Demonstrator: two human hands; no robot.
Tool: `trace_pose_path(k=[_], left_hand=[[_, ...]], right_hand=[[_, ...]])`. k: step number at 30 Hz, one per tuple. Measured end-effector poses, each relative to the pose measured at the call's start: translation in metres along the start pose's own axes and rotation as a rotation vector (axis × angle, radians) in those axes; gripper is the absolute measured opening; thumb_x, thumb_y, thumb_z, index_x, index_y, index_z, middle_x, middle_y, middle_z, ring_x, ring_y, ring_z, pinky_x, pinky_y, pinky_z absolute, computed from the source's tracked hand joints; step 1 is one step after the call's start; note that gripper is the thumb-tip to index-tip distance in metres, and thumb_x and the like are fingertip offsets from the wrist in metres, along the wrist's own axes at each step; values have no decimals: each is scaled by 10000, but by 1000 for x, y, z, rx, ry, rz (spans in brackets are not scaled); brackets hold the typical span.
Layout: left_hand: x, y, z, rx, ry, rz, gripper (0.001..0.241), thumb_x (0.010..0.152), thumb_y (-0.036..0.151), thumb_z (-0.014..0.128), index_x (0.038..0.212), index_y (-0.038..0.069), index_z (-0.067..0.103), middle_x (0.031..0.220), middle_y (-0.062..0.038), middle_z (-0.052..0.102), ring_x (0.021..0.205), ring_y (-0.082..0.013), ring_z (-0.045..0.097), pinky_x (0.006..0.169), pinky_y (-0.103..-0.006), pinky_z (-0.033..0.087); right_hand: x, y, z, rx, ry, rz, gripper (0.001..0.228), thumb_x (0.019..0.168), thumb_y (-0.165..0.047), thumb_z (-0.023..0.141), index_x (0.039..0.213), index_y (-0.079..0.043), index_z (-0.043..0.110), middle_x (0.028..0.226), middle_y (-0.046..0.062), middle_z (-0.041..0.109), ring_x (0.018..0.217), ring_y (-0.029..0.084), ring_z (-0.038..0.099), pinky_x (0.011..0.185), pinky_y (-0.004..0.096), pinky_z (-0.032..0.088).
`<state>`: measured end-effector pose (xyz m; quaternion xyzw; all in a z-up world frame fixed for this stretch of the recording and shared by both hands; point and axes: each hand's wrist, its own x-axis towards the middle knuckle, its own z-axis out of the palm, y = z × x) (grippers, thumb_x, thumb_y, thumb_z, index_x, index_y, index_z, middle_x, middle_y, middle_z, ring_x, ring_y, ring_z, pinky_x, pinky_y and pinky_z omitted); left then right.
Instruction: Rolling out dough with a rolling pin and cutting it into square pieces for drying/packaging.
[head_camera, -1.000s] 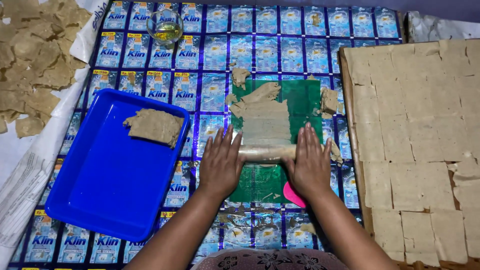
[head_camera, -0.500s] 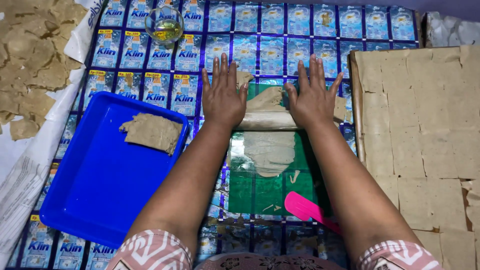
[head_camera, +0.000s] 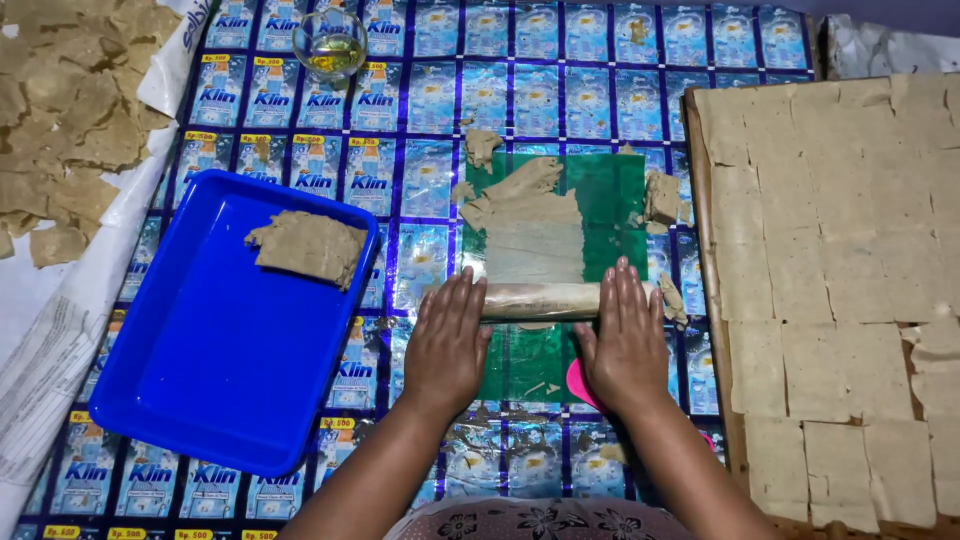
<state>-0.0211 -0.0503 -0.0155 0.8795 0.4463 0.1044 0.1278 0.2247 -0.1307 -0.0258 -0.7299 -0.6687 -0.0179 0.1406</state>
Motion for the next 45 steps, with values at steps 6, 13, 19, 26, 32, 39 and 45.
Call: trace_pose_path(k=[6,13,19,26,32,39,45], left_hand=[[24,-4,4,-28,37,-13,598,1112,419,288,1613,93,277,1684,-171,248,1546,-334,236,1255,-504,117],[28,0,-2,-13,62,-36,601,1107,424,259,1608,93,286,1676,-181,264,1555,-333,231,1258,-485,126],[18,1,10,82,17,-27,659,1093,452,305,1639,100,195,1699,-170,194,1568,-328,157,1260,-485,83],[142,-21,-7,16,70,-67,625,1104,466,301,1602,89,327,1692,-200,221,1576,-365,166,1264,-530,64],[211,-39,-10,-5,14,-188,673,1101,543,184,1608,117,302,1709,-164,171,1595,-309,106,1278,-517,18],[141,-36,-25,-131,37,60,738,1028,580,446,1533,43,418,1642,-255,312,1553,-407,228,1254,-554,157],[64,-24,-22,-49,216,164,564,812,288,790,1321,176,574,1222,-27,615,1176,-249,555,1060,-447,341]], right_hand=[[20,7,5,-2,2,7,800,1045,-463,463,1624,26,206,1677,266,220,1552,402,205,1243,578,84],[25,6,3,-5,-43,35,830,1038,-527,422,1621,22,204,1689,250,197,1571,378,175,1255,578,46],[11,6,9,14,-69,51,868,1014,-556,406,1623,11,160,1700,238,144,1574,378,133,1249,586,22],[133,40,25,1,-81,45,826,1060,-624,299,1637,-34,242,1691,244,227,1575,368,195,1207,674,-51],[198,51,8,166,-110,86,696,1090,-582,283,1649,-167,272,1713,151,197,1583,316,168,1203,660,-58],[67,72,-24,351,4,61,155,965,-325,724,1074,-222,685,1056,-21,549,1117,272,639,945,413,517],[-43,13,-67,240,-520,109,652,726,-462,884,1251,-171,630,1216,48,577,1075,282,620,894,435,516]])
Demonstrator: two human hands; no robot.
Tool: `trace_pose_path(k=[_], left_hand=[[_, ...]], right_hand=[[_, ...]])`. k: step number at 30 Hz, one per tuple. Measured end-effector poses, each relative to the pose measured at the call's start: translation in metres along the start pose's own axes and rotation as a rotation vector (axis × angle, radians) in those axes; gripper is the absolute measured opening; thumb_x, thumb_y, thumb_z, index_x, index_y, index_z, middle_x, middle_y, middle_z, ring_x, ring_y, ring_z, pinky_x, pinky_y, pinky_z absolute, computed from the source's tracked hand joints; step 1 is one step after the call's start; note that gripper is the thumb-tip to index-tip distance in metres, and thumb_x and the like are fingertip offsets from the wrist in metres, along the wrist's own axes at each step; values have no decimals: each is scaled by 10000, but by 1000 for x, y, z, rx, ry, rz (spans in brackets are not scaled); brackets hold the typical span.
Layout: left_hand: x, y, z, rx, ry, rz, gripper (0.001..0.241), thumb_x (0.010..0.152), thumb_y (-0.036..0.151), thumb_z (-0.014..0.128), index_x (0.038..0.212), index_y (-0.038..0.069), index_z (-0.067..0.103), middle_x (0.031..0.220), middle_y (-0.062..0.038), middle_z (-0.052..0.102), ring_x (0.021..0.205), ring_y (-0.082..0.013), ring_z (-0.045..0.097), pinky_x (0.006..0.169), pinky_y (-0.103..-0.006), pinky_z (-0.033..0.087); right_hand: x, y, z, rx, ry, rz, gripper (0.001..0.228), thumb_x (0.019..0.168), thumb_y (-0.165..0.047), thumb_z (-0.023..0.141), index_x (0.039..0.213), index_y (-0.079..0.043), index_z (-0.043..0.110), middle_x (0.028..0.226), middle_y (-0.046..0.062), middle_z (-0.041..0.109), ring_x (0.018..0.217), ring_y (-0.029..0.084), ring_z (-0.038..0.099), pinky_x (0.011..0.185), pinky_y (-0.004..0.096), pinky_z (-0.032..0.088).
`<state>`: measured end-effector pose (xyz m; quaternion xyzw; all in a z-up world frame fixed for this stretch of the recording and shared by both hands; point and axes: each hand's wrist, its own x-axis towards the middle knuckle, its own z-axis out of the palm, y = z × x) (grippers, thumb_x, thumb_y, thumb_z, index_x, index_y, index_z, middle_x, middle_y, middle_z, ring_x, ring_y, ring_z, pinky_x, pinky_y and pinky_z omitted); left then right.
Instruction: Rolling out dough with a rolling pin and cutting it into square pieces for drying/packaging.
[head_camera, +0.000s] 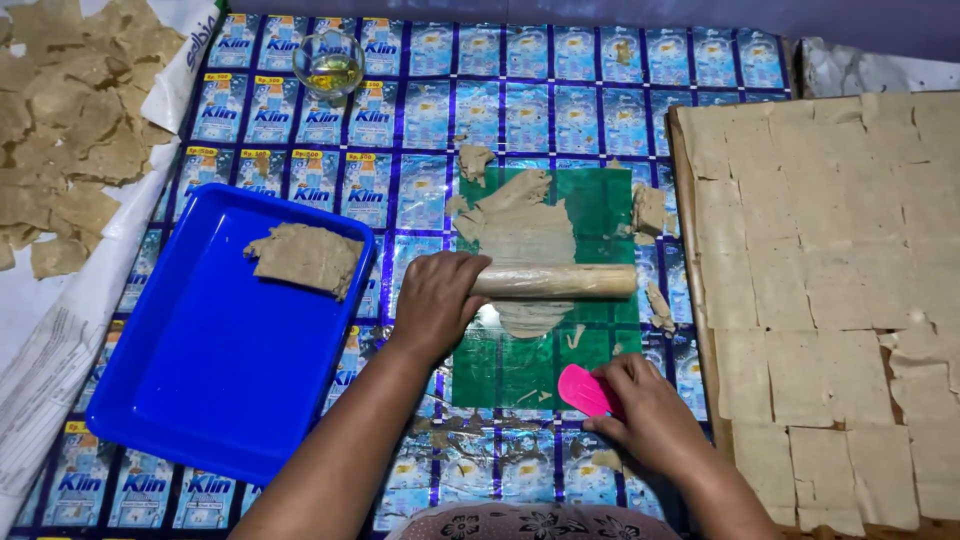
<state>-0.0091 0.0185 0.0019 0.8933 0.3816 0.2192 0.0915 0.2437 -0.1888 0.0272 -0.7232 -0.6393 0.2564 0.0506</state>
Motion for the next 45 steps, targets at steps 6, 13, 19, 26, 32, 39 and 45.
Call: trace_pose_path(k=[6,13,19,26,32,39,45], left_hand=[[-26,12,-11,-147,-16,-384,477,884,383,711,1287,139,635,1187,-78,709,1128,-303,617,1018,-474,349],[-37,-4,-15,-177,113,-637,669,960,234,651,1528,138,312,1076,-242,720,922,-415,719,909,-571,473],[-48,5,-5,-456,257,-719,662,915,183,640,1539,210,423,1304,-290,587,1257,-525,549,1032,-604,430],[-64,-7,25,-472,445,-564,671,814,108,589,1472,81,458,1349,-216,533,1261,-447,541,1081,-518,460],[-61,-5,22,-372,496,-489,570,819,97,584,1382,47,517,1358,-173,552,1257,-396,565,1077,-512,464],[-59,-1,17,-363,484,-487,528,841,107,583,1362,51,515,1356,-180,555,1235,-407,575,1052,-528,472],[-58,2,12,-349,474,-494,496,858,113,597,1345,53,521,1360,-186,568,1223,-412,586,1039,-529,477]], right_hand=[[-20,0,10,-137,155,-202,438,834,-246,729,1257,-163,653,1148,42,642,957,277,652,757,402,548],[18,6,-12,-253,152,-103,280,900,-146,560,1172,-123,618,1199,56,632,1030,301,650,823,440,545],[100,56,-46,-543,445,-111,78,892,-277,622,965,-261,641,982,-22,625,1044,233,662,838,379,562],[165,77,-56,-577,477,-205,44,891,-296,620,931,-280,626,909,-44,598,967,209,652,765,374,567],[178,60,-58,-532,431,-256,58,921,-299,616,884,-255,616,883,-33,592,976,210,652,762,364,571],[192,40,-55,-526,398,-294,79,883,-275,637,819,-257,596,847,-24,584,933,216,649,744,360,562],[199,13,-53,-477,389,-351,71,861,-266,636,810,-247,590,835,-12,594,909,231,656,736,378,562]])
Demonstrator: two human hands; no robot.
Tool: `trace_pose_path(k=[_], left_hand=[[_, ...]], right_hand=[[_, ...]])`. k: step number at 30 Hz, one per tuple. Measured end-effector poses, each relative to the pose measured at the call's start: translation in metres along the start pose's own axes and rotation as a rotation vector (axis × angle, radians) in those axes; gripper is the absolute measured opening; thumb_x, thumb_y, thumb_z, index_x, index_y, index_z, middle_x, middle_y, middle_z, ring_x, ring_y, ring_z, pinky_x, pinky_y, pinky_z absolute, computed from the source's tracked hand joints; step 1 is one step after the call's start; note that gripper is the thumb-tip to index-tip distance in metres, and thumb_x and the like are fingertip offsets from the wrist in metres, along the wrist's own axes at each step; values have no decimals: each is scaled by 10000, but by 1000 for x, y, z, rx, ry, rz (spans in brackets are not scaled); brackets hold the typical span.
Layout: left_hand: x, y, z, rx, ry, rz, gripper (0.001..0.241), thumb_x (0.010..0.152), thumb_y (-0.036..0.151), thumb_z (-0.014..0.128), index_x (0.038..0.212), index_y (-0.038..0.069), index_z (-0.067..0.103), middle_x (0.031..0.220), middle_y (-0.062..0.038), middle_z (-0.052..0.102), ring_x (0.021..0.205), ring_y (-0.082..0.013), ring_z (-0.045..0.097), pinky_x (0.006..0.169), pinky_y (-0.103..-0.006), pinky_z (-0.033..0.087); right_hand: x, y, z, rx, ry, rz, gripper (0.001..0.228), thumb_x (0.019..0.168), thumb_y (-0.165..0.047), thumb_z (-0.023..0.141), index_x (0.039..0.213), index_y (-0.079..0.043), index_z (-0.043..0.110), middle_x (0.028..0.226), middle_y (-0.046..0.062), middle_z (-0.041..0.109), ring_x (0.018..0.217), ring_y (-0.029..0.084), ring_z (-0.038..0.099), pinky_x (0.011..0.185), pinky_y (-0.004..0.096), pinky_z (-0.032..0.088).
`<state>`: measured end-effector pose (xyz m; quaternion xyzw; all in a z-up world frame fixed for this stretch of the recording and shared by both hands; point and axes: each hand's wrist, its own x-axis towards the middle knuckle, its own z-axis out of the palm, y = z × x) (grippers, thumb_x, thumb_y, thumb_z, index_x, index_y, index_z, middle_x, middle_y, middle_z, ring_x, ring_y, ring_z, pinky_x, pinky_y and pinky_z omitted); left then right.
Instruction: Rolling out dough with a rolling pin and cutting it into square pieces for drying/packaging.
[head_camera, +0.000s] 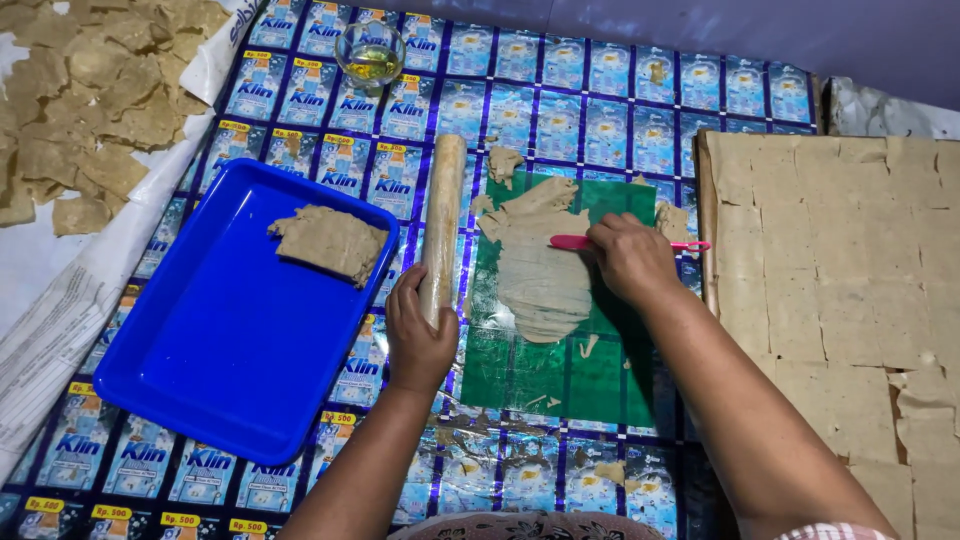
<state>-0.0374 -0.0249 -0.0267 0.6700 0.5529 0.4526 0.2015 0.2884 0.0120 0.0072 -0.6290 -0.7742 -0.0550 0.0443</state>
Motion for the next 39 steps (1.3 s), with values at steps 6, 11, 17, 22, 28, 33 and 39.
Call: trace_pose_path(k=[6,11,17,22,28,33,39], left_hand=[[0,-3,1,9,-2,11,490,856,104,602,1337,53,525,1358,-190,571,1219,-414,588,1037,-520,471],[0,-3,2,18,-6,12,487,852,109,599,1330,55,524,1356,-187,570,1214,-412,588,1033,-520,472],[-1,-7,3,5,-19,9,483,861,108,590,1336,53,521,1356,-187,566,1219,-412,585,1034,-526,470],[0,-4,0,-8,-25,-2,490,861,108,589,1343,59,519,1364,-183,563,1219,-413,583,1033,-528,468],[0,2,-2,-5,-40,-6,484,872,114,579,1347,63,506,1369,-181,556,1219,-409,581,1030,-532,467],[1,5,-3,-16,-26,9,495,870,112,565,1357,56,501,1365,-190,555,1211,-428,581,1023,-549,463],[-2,1,0,-2,-13,32,515,857,112,581,1365,62,508,1367,-194,560,1212,-432,581,1024,-548,461]], right_hand=[[19,-23,2,75,2,9,62,889,-273,632,828,-265,619,846,-32,608,902,219,655,728,363,555],[35,-42,9,127,35,-24,51,893,-259,633,843,-269,637,851,-25,619,900,226,661,717,370,560],[38,-50,12,161,47,-22,27,885,-274,655,880,-255,637,892,-23,628,947,223,660,752,369,571],[-6,-23,-15,149,-24,93,90,859,-242,689,944,-230,661,939,1,647,1015,254,669,805,420,584],[-81,-11,-36,105,-180,216,86,889,-273,644,971,-250,659,949,-18,659,1086,230,672,868,394,589],[-114,-20,-38,115,-201,181,43,868,-251,658,906,-250,638,868,-23,637,1015,219,672,839,372,585],[-120,-29,-28,56,-183,132,42,855,-273,657,871,-258,621,841,-37,608,974,196,653,802,353,579]])
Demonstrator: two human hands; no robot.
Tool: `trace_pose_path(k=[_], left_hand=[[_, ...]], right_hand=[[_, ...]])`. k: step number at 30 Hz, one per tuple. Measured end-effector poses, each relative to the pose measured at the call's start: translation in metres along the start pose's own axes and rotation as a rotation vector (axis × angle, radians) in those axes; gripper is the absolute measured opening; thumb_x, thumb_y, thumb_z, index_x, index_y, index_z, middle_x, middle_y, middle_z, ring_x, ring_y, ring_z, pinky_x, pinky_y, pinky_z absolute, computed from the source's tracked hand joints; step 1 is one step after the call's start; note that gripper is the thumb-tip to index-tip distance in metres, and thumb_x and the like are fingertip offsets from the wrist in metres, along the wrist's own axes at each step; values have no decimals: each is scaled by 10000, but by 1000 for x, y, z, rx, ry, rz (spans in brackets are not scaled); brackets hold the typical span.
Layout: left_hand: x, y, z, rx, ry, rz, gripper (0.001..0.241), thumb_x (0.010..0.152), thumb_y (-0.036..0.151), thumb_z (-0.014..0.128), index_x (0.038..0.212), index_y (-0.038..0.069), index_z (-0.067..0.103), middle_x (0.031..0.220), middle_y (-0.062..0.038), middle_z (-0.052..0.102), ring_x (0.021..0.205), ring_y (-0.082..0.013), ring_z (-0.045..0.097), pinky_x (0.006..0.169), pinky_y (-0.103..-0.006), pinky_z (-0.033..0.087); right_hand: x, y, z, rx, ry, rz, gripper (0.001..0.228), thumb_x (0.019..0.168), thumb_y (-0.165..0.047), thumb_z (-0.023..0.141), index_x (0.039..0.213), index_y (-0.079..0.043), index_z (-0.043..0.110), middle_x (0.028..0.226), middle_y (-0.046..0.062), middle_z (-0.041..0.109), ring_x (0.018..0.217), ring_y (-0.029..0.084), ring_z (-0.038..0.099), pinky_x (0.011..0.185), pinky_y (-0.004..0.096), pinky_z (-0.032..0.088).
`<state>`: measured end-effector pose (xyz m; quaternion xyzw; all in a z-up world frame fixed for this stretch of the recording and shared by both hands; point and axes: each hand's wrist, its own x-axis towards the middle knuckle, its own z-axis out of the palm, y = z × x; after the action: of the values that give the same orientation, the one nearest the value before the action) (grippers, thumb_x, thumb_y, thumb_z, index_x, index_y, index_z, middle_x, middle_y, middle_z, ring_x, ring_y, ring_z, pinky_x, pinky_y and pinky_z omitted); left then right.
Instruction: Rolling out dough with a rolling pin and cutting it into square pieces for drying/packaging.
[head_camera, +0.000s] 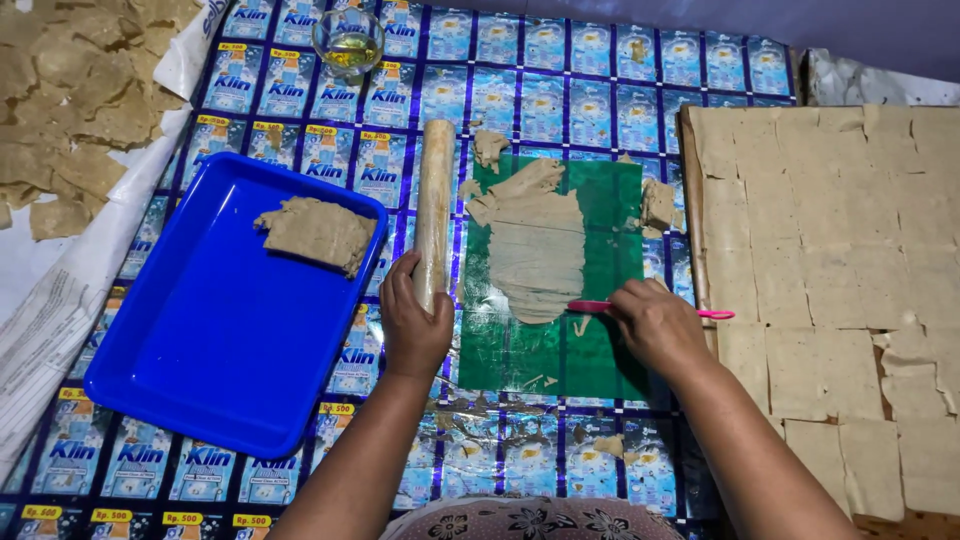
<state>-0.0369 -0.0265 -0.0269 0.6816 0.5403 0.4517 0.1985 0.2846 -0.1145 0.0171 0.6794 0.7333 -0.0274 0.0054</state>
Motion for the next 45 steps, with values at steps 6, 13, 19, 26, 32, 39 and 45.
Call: trace_pose_path(k=[6,13,19,26,32,39,45], left_hand=[[1,1,-2,-8,-9,-5,504,860,103,576,1356,55,504,1354,-209,557,1197,-442,581,1005,-558,473],[2,3,-4,-5,-13,-18,494,859,106,569,1346,53,506,1352,-207,558,1190,-435,586,997,-556,482],[1,1,-2,-10,-14,-10,490,861,104,571,1345,49,512,1358,-209,560,1190,-435,584,1005,-550,479],[2,2,-4,-18,-20,-14,483,870,111,566,1346,58,508,1366,-197,556,1198,-422,582,1009,-545,479],[3,5,-6,-11,-33,-29,484,870,123,568,1346,59,503,1366,-191,556,1201,-414,584,1006,-539,481],[3,6,-5,-4,-10,-15,481,865,106,579,1338,53,506,1362,-203,559,1194,-426,586,1002,-545,483],[2,4,-4,2,-10,-19,483,863,100,579,1340,60,508,1364,-193,562,1195,-411,591,999,-538,491]], right_hand=[[6,-7,13,57,34,-14,47,838,-246,658,849,-256,613,883,-49,622,974,201,641,816,352,568],[20,-25,18,130,39,-38,55,837,-239,665,854,-253,614,890,-49,630,971,201,645,811,358,576],[35,-54,18,315,92,-135,93,822,-137,667,885,-201,642,911,8,656,938,282,652,761,423,576],[17,-80,23,317,107,-148,86,828,-163,663,881,-224,632,907,-17,654,956,253,657,749,406,585],[0,-62,0,283,37,-29,67,869,-220,656,934,-224,672,906,7,669,959,295,679,765,432,590],[-20,-48,14,373,97,596,289,988,-419,607,992,-135,659,827,217,701,916,482,692,804,593,542],[-28,-88,37,386,-131,624,318,1017,-449,444,1083,-152,535,795,251,731,879,509,720,812,611,550]])
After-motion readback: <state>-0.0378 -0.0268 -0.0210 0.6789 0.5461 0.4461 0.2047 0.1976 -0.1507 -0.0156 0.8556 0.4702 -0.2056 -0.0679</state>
